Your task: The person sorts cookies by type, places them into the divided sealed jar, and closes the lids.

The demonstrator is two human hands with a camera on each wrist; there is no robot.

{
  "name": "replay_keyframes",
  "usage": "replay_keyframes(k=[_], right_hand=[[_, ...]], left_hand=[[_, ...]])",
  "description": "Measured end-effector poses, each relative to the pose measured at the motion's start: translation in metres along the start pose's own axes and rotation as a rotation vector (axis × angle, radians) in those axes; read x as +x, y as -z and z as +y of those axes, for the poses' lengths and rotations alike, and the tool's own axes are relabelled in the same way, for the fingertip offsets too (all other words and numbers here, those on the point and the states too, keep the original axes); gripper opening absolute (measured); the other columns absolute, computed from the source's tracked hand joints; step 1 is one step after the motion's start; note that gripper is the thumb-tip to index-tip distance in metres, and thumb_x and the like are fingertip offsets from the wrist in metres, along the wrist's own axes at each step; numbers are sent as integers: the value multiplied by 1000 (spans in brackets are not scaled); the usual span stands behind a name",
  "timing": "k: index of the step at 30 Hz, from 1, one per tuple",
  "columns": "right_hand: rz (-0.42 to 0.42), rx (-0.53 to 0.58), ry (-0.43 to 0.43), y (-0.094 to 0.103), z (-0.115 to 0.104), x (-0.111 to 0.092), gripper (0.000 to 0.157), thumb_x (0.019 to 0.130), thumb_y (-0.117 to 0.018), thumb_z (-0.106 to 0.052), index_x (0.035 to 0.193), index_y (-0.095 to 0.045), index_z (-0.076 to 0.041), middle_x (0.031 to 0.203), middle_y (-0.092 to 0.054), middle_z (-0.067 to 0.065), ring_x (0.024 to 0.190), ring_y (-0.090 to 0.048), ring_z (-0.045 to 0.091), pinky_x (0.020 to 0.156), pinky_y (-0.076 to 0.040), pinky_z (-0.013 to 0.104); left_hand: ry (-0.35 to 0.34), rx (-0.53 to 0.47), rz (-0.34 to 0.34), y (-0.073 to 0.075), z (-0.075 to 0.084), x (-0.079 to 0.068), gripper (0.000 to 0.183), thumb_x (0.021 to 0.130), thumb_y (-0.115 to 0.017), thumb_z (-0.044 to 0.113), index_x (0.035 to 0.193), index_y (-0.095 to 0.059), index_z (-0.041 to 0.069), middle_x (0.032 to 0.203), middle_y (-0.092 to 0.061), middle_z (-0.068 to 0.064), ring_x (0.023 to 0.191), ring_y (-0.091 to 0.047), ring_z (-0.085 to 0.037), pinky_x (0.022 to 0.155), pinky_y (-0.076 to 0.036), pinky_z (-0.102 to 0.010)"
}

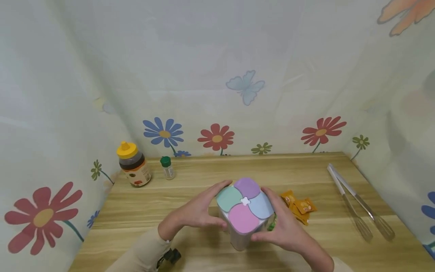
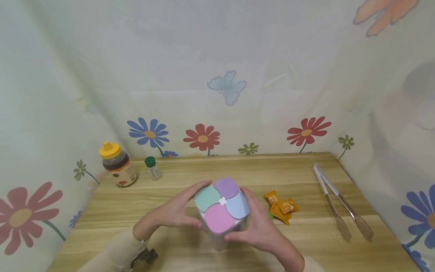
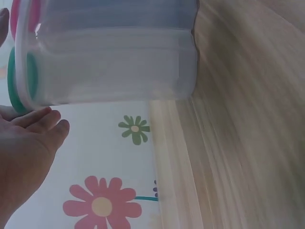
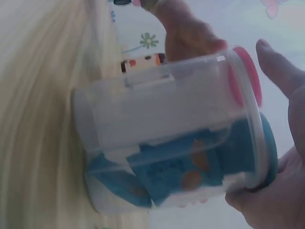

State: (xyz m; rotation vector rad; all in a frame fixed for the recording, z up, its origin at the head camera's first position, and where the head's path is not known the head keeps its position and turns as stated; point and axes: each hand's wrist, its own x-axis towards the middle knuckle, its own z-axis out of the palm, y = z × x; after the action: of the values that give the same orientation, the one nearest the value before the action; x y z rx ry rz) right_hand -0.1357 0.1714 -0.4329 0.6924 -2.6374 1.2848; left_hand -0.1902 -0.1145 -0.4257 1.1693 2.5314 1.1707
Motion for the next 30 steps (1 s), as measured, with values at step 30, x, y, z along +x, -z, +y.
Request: replay_keyframes(k=[30], right_hand=[[69, -92, -89, -13, -6, 3, 121, 50, -85, -67, 147, -34, -14, 144, -42, 9, 123, -47, 28, 97, -44, 59]], left_hand=[[41, -49, 18, -6, 2, 6, 103, 74, -82, 47, 155, -24, 20, 157, -31, 10, 140, -37, -15, 110, -39, -43]])
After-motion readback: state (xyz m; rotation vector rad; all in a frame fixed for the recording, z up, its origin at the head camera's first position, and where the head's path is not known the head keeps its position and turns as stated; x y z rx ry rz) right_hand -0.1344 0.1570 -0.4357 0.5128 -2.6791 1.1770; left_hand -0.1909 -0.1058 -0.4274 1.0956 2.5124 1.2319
